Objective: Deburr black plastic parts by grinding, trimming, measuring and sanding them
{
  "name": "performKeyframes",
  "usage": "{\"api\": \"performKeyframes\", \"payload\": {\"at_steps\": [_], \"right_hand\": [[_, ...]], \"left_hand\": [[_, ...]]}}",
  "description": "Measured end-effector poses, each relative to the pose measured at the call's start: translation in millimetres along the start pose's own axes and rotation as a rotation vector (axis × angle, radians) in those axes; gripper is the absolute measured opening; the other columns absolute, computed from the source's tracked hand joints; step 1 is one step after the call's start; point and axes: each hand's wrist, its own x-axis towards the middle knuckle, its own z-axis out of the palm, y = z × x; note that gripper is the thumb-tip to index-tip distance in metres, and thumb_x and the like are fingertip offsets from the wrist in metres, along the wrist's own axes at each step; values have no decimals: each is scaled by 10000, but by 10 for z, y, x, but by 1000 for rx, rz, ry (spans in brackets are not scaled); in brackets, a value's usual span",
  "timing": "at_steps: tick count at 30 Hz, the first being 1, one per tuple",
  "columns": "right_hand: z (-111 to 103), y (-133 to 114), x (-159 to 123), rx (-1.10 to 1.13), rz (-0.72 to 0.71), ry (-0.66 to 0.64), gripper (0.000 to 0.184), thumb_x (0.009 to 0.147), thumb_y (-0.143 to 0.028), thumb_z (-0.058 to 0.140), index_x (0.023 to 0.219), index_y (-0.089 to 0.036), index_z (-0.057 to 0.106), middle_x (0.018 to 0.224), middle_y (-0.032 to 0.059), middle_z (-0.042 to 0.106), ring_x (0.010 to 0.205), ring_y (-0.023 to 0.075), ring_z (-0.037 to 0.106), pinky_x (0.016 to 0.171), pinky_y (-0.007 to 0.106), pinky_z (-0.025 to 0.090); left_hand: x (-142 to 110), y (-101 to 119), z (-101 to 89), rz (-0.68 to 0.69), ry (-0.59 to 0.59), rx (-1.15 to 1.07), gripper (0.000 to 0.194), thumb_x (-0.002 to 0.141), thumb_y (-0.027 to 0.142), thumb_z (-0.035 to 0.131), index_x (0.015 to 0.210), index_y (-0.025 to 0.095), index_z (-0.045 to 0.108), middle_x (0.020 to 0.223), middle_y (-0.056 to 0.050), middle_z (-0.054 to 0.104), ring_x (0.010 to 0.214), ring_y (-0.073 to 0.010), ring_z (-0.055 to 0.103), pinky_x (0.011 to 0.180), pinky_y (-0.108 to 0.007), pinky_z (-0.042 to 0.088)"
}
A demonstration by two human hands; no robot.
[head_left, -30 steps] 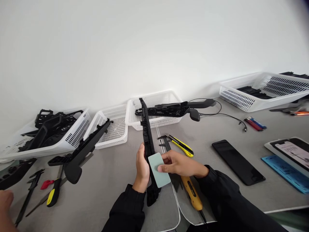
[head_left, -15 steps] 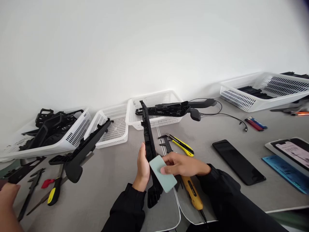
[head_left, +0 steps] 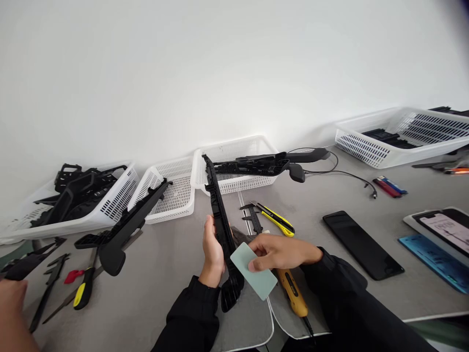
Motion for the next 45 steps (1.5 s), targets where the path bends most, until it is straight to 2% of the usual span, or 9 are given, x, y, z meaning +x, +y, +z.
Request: {"api": "performKeyframes", "payload": {"at_steps": [3, 7, 16, 23, 29, 33, 37, 41, 45], "right_hand": [[9, 8, 4, -1, -71, 82, 477, 949, -629, 765, 906, -159, 699, 745, -24, 589, 651, 107, 501, 615, 238, 409], [24, 39, 24, -18, -8, -21, 455, 936, -590, 795, 861, -152, 695, 688, -34, 570, 611, 98, 487, 559, 224, 369], [116, -23, 54, 70, 7, 13, 302, 931, -444, 796, 912, -164, 685, 622, -76, 532, 505, 63, 405, 470, 203, 305], [156, 40, 135, 129, -86, 148, 295, 942, -439, 781, 967, -163, 678, 707, -57, 577, 549, 71, 438, 495, 212, 334], [115, 35, 154, 58, -201, 460, 325, 968, -494, 730, 961, -177, 664, 746, -36, 569, 541, 86, 428, 491, 237, 363], [88, 39, 160, 55, -200, 619, 340, 927, -503, 736, 1006, -174, 709, 779, -9, 597, 590, 120, 474, 488, 244, 394], [84, 4, 164, 45, -274, 739, 243, 905, -427, 704, 918, -184, 706, 776, -3, 595, 647, 133, 468, 571, 257, 418], [77, -34, 153, 66, -318, 845, 217, 897, -402, 694, 852, -190, 681, 766, 0, 588, 667, 142, 461, 604, 273, 412], [28, 6, 132, 140, -293, 939, 246, 884, -431, 707, 883, -185, 698, 774, 6, 595, 668, 148, 461, 587, 278, 388]], "left_hand": [[-19, 61, 28, 28, 25, 25, 648, 857, 820, 663, 723, 186, 662, 584, 4, 584, 486, -119, 493, 484, -244, 395], [-6, 101, 40, 99, 9, -21, 618, 847, 814, 676, 719, 214, 601, 586, 19, 566, 476, -113, 479, 464, -235, 360], [29, 117, 27, 111, 69, -90, 650, 811, 863, 678, 839, 215, 630, 629, 28, 599, 476, -109, 506, 465, -229, 383], [-8, 87, 53, 90, 92, -93, 653, 809, 863, 723, 873, 219, 636, 686, 8, 646, 530, -131, 565, 479, -236, 431], [-57, 78, 87, 117, -192, 31, 367, 912, 537, 749, 1115, 231, 739, 1036, -55, 769, 929, -240, 736, 802, -316, 601], [-58, 31, 78, 85, -334, 76, 420, 924, 456, 681, 1275, 238, 754, 1244, -82, 793, 1236, -328, 711, 994, -387, 595], [-41, -19, 42, 59, -374, 72, 464, 899, 442, 705, 1323, 265, 771, 1436, -64, 752, 1456, -331, 605, 1163, -396, 524], [-36, -4, 11, 26, -441, 161, 443, 945, 439, 726, 1350, 268, 771, 1472, -77, 736, 1465, -329, 604, 1156, -388, 524], [-72, 81, 42, 28, -533, 254, 427, 995, 558, 714, 1269, 243, 803, 1238, -120, 813, 1268, -336, 721, 1023, -395, 588]]}}
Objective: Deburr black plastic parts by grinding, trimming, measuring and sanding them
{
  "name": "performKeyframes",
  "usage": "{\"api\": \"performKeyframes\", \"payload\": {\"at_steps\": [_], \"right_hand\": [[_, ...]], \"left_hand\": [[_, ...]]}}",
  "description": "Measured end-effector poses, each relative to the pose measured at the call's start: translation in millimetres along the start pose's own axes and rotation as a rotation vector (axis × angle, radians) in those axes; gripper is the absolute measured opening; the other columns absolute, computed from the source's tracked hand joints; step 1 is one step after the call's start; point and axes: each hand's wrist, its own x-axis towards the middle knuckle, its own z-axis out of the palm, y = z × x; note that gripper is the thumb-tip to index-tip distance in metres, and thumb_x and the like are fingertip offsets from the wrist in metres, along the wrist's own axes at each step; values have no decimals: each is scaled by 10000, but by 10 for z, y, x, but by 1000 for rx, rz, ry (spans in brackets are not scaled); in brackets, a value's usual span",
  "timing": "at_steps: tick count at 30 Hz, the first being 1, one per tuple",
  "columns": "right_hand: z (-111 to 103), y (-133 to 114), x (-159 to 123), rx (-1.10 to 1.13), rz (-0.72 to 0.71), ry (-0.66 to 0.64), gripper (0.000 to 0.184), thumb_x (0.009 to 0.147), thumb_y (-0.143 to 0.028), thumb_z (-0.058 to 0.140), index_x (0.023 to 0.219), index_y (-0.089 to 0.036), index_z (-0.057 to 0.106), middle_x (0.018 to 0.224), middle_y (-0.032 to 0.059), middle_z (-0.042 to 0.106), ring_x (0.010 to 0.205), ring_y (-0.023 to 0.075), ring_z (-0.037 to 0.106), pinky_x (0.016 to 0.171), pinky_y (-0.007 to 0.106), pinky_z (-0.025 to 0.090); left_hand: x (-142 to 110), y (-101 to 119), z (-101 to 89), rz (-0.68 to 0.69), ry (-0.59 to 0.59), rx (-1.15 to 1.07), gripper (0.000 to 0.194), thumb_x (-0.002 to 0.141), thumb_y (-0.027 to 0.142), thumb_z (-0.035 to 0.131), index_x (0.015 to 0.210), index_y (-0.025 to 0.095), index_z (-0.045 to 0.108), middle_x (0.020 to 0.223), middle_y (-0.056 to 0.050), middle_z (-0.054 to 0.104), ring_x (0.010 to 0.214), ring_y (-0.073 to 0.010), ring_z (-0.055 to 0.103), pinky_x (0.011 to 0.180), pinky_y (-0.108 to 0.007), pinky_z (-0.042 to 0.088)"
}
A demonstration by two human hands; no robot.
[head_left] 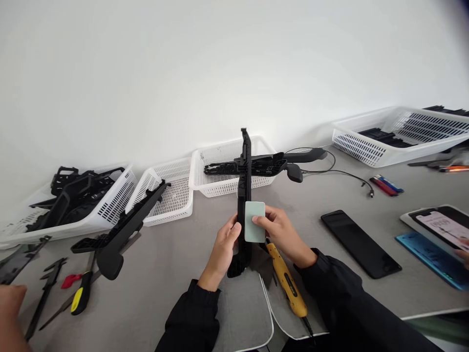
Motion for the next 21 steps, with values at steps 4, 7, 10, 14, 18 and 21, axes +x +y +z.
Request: {"api": "performKeyframes", "payload": {"at_steps": [4, 7, 10, 14, 18, 21], "right_hand": [[-75, 56, 39, 46, -10, 119, 283, 874, -461, 716, 937, -185, 712, 782, 8, 612, 645, 149, 471, 562, 273, 388], [-99, 55, 55, 23, -72, 213, 261, 882, -443, 685, 921, -187, 716, 796, 23, 650, 670, 167, 504, 579, 282, 410], [-90, 25, 43, 1, -144, 287, 270, 909, -416, 648, 1013, -189, 749, 923, 60, 738, 793, 219, 624, 681, 316, 505], [-65, 0, 4, -43, -189, 260, 557, 992, -417, 605, 1515, -228, 636, 1271, 102, 780, 960, 266, 735, 888, 413, 577], [-39, 32, -25, -260, -230, 134, 632, 1037, -445, 598, 1639, -261, 549, 1448, 116, 723, 1268, 313, 671, 1158, 506, 478], [-7, 73, -37, -312, -244, 47, 600, 1068, -464, 554, 1634, -265, 548, 1592, 122, 624, 1408, 328, 593, 1239, 525, 402]], "left_hand": [[-18, 40, 57, -57, -90, 67, 490, 964, 665, 706, 1062, 198, 817, 919, -119, 803, 845, -293, 776, 699, -352, 605], [-24, 3, 92, -92, -83, 115, 488, 962, 666, 689, 967, 183, 762, 807, -86, 753, 590, -206, 697, 513, -288, 512], [-16, -40, 107, -68, -15, 167, 465, 956, 661, 685, 943, 196, 707, 757, -54, 714, 532, -180, 661, 440, -254, 452], [4, -48, 94, -10, 69, 158, 475, 940, 688, 703, 889, 218, 650, 779, -37, 693, 573, -188, 672, 458, -266, 503], [21, -35, 67, 35, 153, 104, 479, 919, 683, 749, 909, 211, 668, 772, -26, 674, 608, -188, 679, 466, -254, 495], [32, -43, 46, 45, 174, 90, 492, 925, 686, 740, 937, 198, 678, 783, -37, 694, 601, -186, 682, 479, -258, 510]]}}
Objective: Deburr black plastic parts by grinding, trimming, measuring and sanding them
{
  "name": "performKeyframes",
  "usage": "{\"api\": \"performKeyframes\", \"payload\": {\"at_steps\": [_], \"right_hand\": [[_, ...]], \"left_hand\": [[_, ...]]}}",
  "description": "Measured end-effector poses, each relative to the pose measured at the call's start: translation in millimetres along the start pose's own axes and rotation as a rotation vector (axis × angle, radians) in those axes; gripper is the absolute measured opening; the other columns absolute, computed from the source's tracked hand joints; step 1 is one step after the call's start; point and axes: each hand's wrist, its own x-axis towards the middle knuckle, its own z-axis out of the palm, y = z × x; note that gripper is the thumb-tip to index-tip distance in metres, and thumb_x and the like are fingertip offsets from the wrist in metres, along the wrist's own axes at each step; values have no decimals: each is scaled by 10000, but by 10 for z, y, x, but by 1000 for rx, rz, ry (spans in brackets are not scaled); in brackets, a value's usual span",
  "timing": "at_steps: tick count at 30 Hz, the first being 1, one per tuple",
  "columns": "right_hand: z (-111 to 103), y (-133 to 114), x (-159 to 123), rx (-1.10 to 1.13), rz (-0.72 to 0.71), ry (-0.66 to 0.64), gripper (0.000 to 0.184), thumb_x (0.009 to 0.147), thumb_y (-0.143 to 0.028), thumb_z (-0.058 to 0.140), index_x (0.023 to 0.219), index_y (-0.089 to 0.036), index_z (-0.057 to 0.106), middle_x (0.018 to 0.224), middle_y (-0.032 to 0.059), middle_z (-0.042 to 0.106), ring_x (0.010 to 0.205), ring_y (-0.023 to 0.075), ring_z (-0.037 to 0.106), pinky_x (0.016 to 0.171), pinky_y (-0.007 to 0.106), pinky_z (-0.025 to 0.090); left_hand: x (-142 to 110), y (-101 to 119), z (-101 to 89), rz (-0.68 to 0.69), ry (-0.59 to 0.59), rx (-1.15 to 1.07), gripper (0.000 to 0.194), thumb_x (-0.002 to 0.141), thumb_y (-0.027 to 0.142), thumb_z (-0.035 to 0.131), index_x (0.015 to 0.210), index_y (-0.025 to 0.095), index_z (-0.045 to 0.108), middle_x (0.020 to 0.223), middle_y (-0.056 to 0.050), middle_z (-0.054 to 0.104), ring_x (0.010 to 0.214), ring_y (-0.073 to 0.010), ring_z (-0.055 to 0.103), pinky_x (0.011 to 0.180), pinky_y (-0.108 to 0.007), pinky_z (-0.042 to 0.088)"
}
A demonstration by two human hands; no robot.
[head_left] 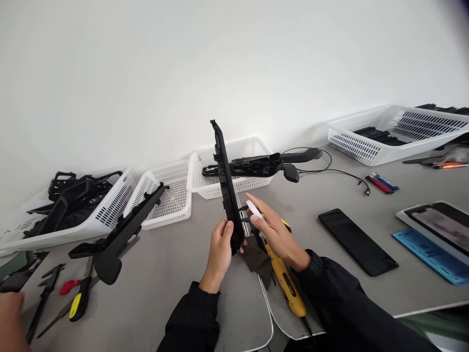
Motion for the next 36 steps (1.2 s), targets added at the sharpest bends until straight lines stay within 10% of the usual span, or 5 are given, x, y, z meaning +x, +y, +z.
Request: {"api": "performKeyframes", "payload": {"at_steps": [11, 36], "right_hand": [[75, 27, 5, 227, 192, -106, 547, 936, -585, 807, 1279, -283, 506, 888, -4, 678, 661, 206, 687, 535, 329, 584], [137, 103, -8, -44, -2, 30, 305, 1003, -472, 698, 1136, -254, 530, 828, -32, 564, 688, 173, 538, 608, 298, 439]], "left_hand": [[1, -69, -22, 13, -34, 36, 453, 996, 649, 669, 961, 198, 655, 732, 12, 646, 571, -154, 638, 497, -244, 492], [-50, -107, 19, 61, -17, 144, 489, 1014, 681, 628, 920, 201, 638, 827, 6, 556, 764, -158, 530, 679, -244, 494]]}}
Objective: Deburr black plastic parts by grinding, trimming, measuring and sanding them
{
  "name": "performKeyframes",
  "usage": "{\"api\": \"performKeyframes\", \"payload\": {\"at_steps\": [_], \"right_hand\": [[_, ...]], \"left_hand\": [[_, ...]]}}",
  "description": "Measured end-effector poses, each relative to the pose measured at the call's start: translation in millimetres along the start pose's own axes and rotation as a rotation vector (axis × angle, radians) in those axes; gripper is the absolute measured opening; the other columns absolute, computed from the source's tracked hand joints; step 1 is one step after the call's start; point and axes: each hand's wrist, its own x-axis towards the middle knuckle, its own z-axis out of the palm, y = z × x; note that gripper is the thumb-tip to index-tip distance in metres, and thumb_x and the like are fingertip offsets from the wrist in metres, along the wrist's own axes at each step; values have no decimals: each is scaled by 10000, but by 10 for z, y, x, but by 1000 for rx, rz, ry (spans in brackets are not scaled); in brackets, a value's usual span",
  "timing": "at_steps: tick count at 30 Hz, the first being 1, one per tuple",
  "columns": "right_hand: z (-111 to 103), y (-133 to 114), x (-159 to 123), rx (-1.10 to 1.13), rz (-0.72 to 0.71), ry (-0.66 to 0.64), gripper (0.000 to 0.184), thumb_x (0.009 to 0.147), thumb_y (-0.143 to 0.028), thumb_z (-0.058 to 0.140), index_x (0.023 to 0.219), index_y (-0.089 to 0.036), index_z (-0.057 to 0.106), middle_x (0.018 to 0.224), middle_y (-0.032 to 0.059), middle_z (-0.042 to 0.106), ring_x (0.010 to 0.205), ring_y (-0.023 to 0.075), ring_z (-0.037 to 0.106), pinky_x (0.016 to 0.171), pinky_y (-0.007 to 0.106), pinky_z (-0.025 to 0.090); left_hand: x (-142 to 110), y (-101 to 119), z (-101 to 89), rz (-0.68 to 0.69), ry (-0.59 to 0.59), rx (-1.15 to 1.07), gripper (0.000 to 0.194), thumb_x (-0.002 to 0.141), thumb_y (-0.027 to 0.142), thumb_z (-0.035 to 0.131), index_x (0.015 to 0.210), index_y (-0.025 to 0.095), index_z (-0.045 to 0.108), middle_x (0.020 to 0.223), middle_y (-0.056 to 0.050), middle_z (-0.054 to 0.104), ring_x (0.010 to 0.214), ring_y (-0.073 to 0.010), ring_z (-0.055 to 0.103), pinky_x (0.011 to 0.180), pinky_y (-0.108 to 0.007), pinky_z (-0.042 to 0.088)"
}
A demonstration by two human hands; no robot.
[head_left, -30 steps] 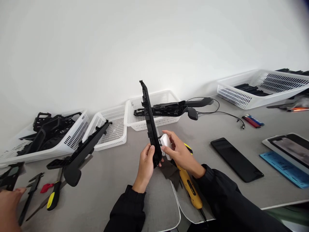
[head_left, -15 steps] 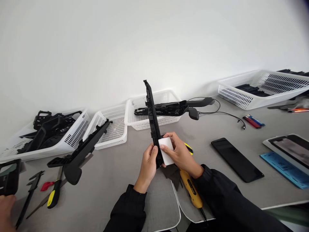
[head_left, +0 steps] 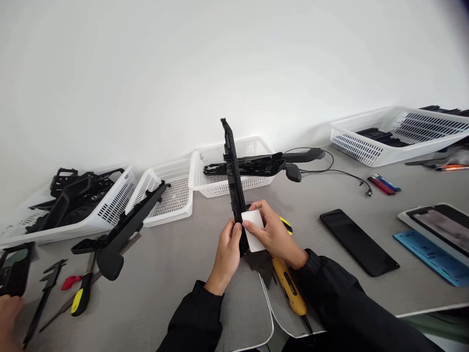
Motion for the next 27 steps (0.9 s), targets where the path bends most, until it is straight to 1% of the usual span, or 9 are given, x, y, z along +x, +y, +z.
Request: {"api": "performKeyframes", "payload": {"at_steps": [3, 7, 10, 12, 16, 20, 23, 24, 27], "right_hand": [[-16, -10, 14, -17, -20, 45, 277, 1015, -443, 678, 1156, -251, 537, 859, -28, 572, 707, 172, 526, 641, 303, 428], [-56, -39, 25, -4, -33, -74, 253, 1009, -438, 694, 1106, -251, 554, 856, -29, 569, 725, 172, 522, 653, 300, 426], [-72, -40, 19, 47, 14, 0, 287, 1015, -472, 688, 1132, -257, 538, 832, -37, 554, 685, 169, 513, 606, 293, 412], [-69, -30, 11, 78, 27, 32, 311, 1015, -492, 689, 1145, -260, 527, 825, -40, 546, 671, 169, 509, 588, 291, 407], [-51, -17, 4, 55, -33, -55, 296, 1013, -476, 705, 1134, -253, 553, 834, -36, 544, 702, 170, 504, 630, 296, 412], [-44, -20, 4, 19, -16, -2, 278, 1020, -461, 690, 1139, -251, 550, 855, -32, 555, 704, 169, 506, 634, 297, 410], [-43, -13, 6, -13, -18, -45, 271, 1016, -464, 694, 1116, -252, 558, 854, -27, 569, 712, 175, 517, 640, 298, 416], [-42, -10, 7, -23, -20, -52, 269, 1014, -462, 699, 1112, -252, 561, 859, -24, 577, 717, 176, 522, 647, 299, 419], [-51, -17, 8, -13, 3, 24, 274, 1020, -466, 692, 1126, -252, 557, 853, -26, 577, 701, 174, 518, 636, 298, 414]], "left_hand": [[6, 8, -14, 14, 0, 21, 477, 1029, 669, 612, 928, 204, 648, 843, 4, 562, 798, -168, 527, 745, -256, 488], [-1, 27, -19, 1, -1, -12, 454, 1034, 656, 614, 980, 209, 678, 880, -9, 606, 837, -188, 572, 786, -272, 508], [0, 40, -22, -31, 7, -32, 472, 1035, 663, 608, 1097, 209, 720, 952, -33, 675, 881, -209, 611, 814, -289, 527], [7, 41, -24, -41, 19, -35, 497, 1025, 678, 614, 1125, 206, 738, 979, -47, 705, 901, -221, 628, 820, -299, 532], [24, 24, -22, -24, 44, -29, 509, 1002, 696, 638, 1057, 205, 758, 939, -49, 709, 900, -226, 630, 811, -296, 529], [27, 30, -7, -13, 29, -40, 460, 1009, 658, 650, 1000, 204, 726, 897, -31, 671, 863, -209, 610, 791, -285, 518], [23, 48, 3, -3, 31, -43, 452, 999, 646, 669, 920, 202, 689, 872, -22, 658, 837, -200, 602, 776, -278, 512], [23, 51, 4, -5, 30, -47, 455, 996, 650, 670, 924, 202, 692, 877, -23, 667, 837, -201, 607, 777, -279, 514], [26, 47, -6, -20, 16, -57, 460, 1002, 657, 658, 1035, 204, 730, 961, -48, 722, 911, -227, 652, 833, -296, 533]]}}
